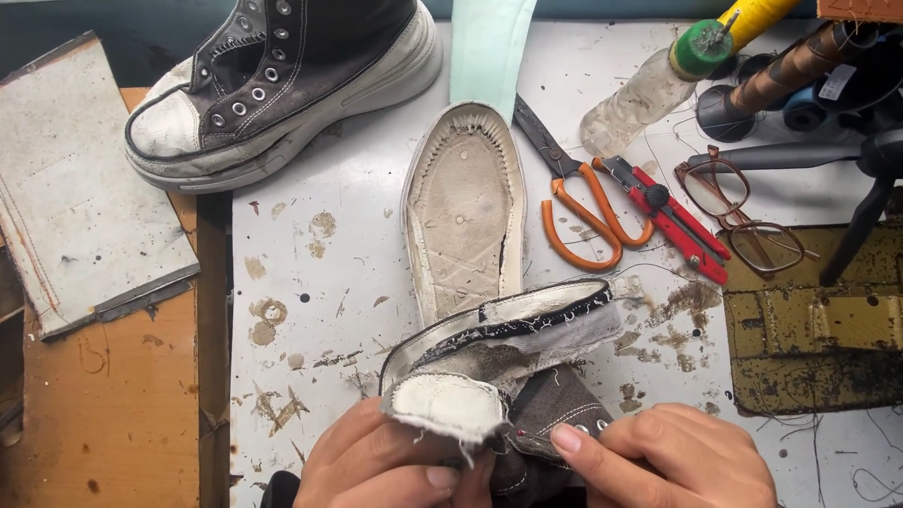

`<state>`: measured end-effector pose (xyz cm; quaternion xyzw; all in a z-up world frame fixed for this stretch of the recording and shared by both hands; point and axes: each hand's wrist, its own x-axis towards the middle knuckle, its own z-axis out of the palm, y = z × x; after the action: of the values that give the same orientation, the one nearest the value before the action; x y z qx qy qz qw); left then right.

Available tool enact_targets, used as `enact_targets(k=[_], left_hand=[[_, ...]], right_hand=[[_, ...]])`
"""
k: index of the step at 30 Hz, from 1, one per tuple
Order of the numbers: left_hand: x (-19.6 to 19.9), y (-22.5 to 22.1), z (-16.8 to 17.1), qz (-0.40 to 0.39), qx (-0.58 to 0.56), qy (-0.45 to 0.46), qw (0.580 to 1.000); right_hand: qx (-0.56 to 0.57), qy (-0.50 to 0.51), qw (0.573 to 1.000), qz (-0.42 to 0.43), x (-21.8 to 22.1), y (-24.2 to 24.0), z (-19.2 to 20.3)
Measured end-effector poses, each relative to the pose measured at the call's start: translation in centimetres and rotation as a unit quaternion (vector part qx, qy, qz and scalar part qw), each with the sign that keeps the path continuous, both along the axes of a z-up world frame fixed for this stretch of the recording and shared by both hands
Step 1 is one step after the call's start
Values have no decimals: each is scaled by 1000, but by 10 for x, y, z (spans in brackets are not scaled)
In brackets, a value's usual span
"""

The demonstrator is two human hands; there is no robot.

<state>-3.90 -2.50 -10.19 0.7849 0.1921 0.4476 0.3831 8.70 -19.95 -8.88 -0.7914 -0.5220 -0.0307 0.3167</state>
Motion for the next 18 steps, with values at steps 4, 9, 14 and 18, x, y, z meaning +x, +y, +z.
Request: enact_targets(k=[4, 9, 14, 18], left_hand=[[-9, 7, 6, -82, 1, 65, 995], [8, -1, 13, -18, 9, -8, 1000], [-5, 13, 18, -132, -2, 72, 989], [-7, 16, 14, -128, 12, 69, 989]], right_hand=[[23, -2, 999, -27, -6, 5, 0], [27, 3, 998, -55, -7, 6, 1], [9, -1, 1000, -14, -3, 0, -2], [-3, 6, 1000, -19, -4, 1, -2]])
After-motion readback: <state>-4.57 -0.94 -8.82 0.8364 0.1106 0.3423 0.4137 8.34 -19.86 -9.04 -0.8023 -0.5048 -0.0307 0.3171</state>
